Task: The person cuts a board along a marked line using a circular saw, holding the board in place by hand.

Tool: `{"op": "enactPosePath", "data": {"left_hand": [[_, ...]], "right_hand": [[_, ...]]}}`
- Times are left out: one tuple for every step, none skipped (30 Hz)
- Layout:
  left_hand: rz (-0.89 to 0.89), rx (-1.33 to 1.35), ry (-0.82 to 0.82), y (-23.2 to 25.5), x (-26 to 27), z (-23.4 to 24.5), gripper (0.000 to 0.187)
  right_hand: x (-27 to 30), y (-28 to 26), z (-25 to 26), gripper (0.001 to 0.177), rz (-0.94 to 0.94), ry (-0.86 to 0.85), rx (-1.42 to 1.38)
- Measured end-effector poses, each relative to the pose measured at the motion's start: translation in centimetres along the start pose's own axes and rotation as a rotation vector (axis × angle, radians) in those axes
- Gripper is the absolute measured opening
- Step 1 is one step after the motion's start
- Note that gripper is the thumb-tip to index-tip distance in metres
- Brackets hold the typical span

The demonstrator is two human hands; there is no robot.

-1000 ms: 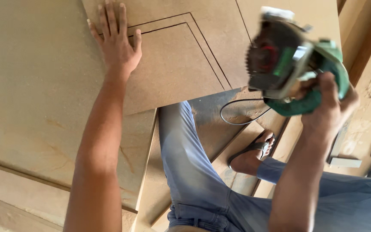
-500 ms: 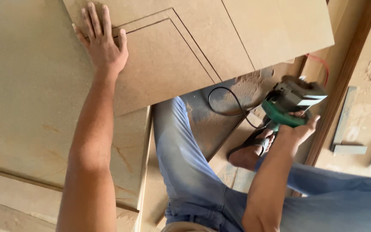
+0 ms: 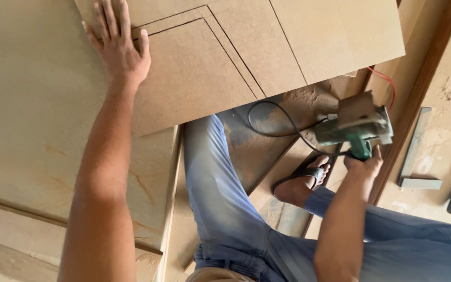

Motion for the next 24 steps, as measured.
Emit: {"op": "enactPosePath", "data": {"left_hand": [[0.002,0.002,-0.005,0.0,0.1,-0.1,0.066],[0.004,0.005,-0.010,0.1,0.2,-0.3,0.065],[0.000,0.004,0.001,-0.1,-0.1,-0.2,0.065],[-0.004,0.002,0.012,0.0,-0.4,-0.3,0.064],[-0.011,0.002,0.009,-0.1,-0.2,-0.7,0.063],[-0.011,-0.012,0.000,-0.4,0.0,-1.1,0.062],[-0.011,-0.020,0.002,-0.3,-0.3,-1.3,0.062],[-0.011,-0.028,0.004,-0.3,-0.6,-1.5,0.061],[-0.006,-0.020,0.005,-0.4,-0.7,-1.6,0.062],[0.000,-0.012,0.006,-0.3,-0.7,-1.7,0.062],[0.006,-0.004,-0.005,-0.3,-0.6,-1.9,0.063],[0.005,-0.027,0.024,-0.4,-0.7,-1.8,0.062],[0.008,-0.047,0.054,-0.4,-0.8,-1.9,0.062],[0.010,-0.068,0.083,-0.6,-0.9,-1.9,0.062],[0.017,-0.043,0.055,-0.8,-1.1,-1.7,0.062],[0.025,-0.017,0.027,-0.9,-0.9,-1.6,0.063],[0.026,0.011,-0.011,-0.7,-0.7,-1.6,0.063],[0.026,0.007,-0.018,-0.7,-1.1,-1.5,0.063],[0.027,0.003,-0.031,-0.7,-1.2,-1.4,0.062],[0.027,-0.001,-0.044,-0.7,-1.3,-1.4,0.062],[0.028,-0.014,-0.056,-0.7,-1.6,-1.3,0.063],[0.028,-0.026,-0.068,-0.6,-1.7,-1.2,0.063],[0.025,-0.036,-0.087,-0.5,-1.5,-1.2,0.064],[0.028,-0.031,-0.119,-0.7,-1.4,-1.1,0.065]], "right_hand": [[0.2,-0.9,-0.2,0.026,0.053,0.022,0.108],[0.6,-1.5,0.0,0.021,0.106,0.044,0.215],[0.6,-1.6,0.1,0.027,0.105,0.028,0.258],[0.8,-2.5,-0.1,0.034,0.104,0.012,0.300],[1.4,-3.3,0.0,0.040,0.109,0.006,0.349],[1.6,-3.8,0.3,0.041,0.252,0.084,0.441],[1.7,-3.9,-0.2,0.043,0.398,0.152,0.527],[2.1,-3.8,-0.7,0.045,0.545,0.221,0.611],[3.0,-3.4,-2.1,0.048,0.839,0.095,0.770],[4.7,-2.4,-3.2,0.055,1.130,-0.049,0.921],[6.9,-0.9,-4.4,0.064,1.418,-0.208,1.076],[7.5,1.5,-5.7,0.064,1.336,-0.331,1.021],[7.6,4.7,-7.8,0.065,1.252,-0.455,0.965],[8.2,7.9,-10.0,0.065,1.162,-0.574,0.906],[8.5,10.7,-11.4,0.069,0.940,-0.465,0.884],[8.7,13.5,-12.9,0.073,0.715,-0.360,0.860],[8.9,16.1,-14.1,0.071,0.452,-0.271,0.753],[8.8,18.5,-15.1,0.071,0.196,-0.175,0.638],[9.1,20.2,-16.1,0.073,0.130,-0.209,0.688],[9.1,21.7,-16.8,0.076,0.063,-0.241,0.737],[9.1,23.2,-17.3,0.079,-0.007,-0.275,0.776],[9.2,23.7,-17.5,0.082,0.016,-0.233,0.799],[9.5,23.6,-17.2,0.084,0.045,-0.184,0.826],[9.8,23.3,-17.0,0.086,0.073,-0.134,0.853]]}}
Point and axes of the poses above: each hand's wrist, its own x-axis away from the middle knuckle, its own z-axis out of the back of the hand, y = z × x, the point moved 4 cm from there along -x, towards the middle knuckle, and after that the axes turned 13 degrees about -x, right-handed, at the moved point
